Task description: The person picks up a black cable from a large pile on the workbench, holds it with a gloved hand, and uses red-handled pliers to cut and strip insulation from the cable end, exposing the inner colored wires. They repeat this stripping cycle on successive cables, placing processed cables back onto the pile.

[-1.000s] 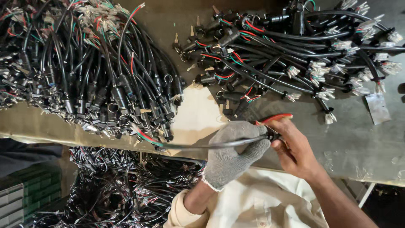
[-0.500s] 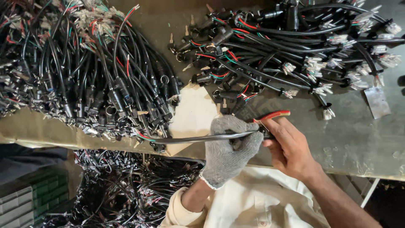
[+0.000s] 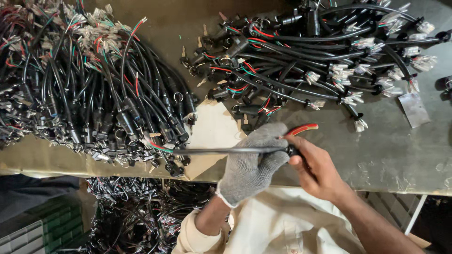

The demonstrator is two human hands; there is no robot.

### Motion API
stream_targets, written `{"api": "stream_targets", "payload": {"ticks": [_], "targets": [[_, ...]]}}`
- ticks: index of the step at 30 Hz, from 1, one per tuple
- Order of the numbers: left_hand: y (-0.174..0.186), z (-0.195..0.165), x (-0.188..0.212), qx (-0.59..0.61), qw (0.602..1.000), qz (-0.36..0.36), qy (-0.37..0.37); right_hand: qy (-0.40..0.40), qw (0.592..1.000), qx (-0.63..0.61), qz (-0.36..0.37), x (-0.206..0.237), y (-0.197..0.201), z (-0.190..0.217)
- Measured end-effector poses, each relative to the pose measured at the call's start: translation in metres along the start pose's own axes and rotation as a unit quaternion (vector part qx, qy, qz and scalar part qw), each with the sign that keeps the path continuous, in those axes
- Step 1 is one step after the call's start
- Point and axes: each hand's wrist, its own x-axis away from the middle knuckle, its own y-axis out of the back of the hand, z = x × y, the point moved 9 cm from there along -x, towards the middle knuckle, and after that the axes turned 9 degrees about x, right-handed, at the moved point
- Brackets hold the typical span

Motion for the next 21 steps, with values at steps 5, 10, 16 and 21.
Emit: {"api": "stream_targets", "payload": {"ticks": [5, 10, 16, 21], "targets": [[-0.013, -0.01, 0.009, -0.117, 0.992, -0.032, 0.043, -0.21, 0.961, -0.153, 0.09, 0.015, -0.019, -0.057], [-0.013, -0.008, 0.005, -0.091, 0.995, 0.018, 0.033, -0.214, 0.96, -0.147, 0.102, 0.036, -0.029, -0.083], [-0.018, 0.007, 0.016, 0.028, 0.994, 0.081, 0.074, -0.2, 0.955, -0.185, 0.12, 0.044, -0.036, -0.088], [-0.015, 0.014, 0.024, 0.065, 0.991, 0.1, 0.054, -0.161, 0.923, -0.286, 0.202, 0.044, -0.05, -0.079]]}}
